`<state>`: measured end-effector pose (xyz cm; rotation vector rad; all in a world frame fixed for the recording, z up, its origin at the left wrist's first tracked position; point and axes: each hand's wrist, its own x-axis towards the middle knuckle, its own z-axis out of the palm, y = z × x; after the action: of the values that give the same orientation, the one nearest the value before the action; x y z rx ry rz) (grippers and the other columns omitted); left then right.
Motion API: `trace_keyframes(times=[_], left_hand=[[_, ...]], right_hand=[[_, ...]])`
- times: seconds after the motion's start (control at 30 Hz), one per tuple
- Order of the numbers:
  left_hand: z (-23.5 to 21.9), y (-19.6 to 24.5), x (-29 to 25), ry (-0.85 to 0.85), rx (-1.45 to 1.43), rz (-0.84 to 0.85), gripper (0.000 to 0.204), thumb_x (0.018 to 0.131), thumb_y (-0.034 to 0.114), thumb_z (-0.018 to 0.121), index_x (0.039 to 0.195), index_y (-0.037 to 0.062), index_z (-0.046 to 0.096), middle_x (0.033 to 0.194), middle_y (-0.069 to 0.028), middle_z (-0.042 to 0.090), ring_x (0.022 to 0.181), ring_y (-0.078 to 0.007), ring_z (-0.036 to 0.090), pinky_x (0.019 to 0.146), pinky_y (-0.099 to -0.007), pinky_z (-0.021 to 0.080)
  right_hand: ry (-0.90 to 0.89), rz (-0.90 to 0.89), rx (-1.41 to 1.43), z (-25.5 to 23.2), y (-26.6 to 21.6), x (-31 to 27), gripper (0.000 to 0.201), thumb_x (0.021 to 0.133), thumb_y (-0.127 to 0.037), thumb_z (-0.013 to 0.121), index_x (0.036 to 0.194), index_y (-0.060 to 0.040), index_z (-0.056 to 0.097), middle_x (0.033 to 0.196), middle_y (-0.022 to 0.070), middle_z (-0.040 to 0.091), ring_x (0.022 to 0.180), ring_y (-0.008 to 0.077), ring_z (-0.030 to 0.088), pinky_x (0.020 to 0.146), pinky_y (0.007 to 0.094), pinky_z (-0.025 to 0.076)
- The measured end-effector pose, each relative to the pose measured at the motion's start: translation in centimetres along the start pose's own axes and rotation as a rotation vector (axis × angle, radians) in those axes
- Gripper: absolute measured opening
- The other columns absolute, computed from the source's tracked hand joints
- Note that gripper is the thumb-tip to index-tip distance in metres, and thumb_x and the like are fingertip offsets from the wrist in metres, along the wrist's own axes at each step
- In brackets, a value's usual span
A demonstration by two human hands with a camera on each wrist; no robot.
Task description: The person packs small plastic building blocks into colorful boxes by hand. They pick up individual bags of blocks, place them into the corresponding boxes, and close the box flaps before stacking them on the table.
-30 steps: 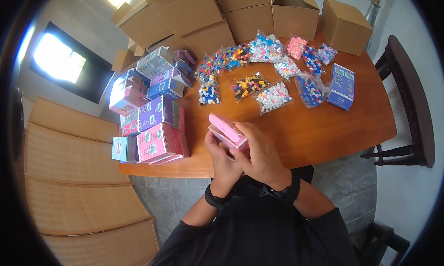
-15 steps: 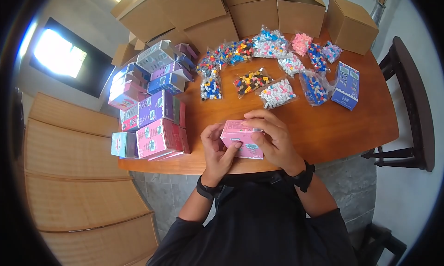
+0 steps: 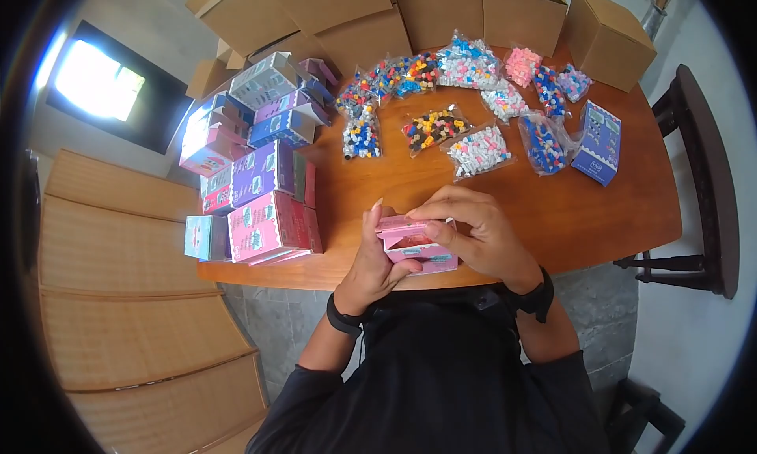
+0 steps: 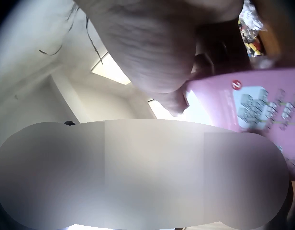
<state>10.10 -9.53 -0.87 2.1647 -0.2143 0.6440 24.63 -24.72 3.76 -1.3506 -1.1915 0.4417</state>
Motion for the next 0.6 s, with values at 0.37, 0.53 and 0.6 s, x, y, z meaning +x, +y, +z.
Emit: trace_keyframes(times=[0.37, 0.53, 0.6], left_hand=[[-0.3, 0.2, 0.4, 0.078, -0.029, 0.004, 0.09, 0.071, 0.022, 0.077, 0.142, 0.008, 0.024, 0.11, -0.0205, 0.048, 0.094, -0.0346, 0.052, 0.08, -0.0414, 0.045], [-0.1, 0.2, 0.2, 0.094, -0.029, 0.062, 0.082, 0.072, 0.021, 0.076, 0.14, 0.014, 0.03, 0.111, -0.0199, 0.048, 0.095, -0.0337, 0.053, 0.079, -0.0403, 0.046], [0.2, -0.1, -0.2, 0.113, -0.027, 0.085, 0.084, 0.072, 0.02, 0.077, 0.141, 0.0163, 0.029, 0.112, -0.0195, 0.048, 0.096, -0.034, 0.053, 0.079, -0.0407, 0.046]], right_hand=[[-0.034, 0.045, -0.022, -0.1, -1.0, -0.7, 0.022, 0.085, -0.006, 0.059, 0.104, 0.0002, 0.068, 0.109, 0.0155, 0.059, 0.099, 0.0251, 0.059, 0.083, 0.0339, 0.048], [-0.076, -0.056, -0.104, -0.1, -0.8, -1.1, 0.022, 0.085, -0.006, 0.061, 0.105, -0.0014, 0.068, 0.114, 0.0177, 0.056, 0.102, 0.0269, 0.059, 0.083, 0.033, 0.05], [-0.089, -0.09, -0.135, 0.3, -1.0, -1.2, 0.022, 0.084, -0.006, 0.061, 0.105, -0.0024, 0.068, 0.116, 0.0186, 0.055, 0.104, 0.029, 0.059, 0.085, 0.0344, 0.049]])
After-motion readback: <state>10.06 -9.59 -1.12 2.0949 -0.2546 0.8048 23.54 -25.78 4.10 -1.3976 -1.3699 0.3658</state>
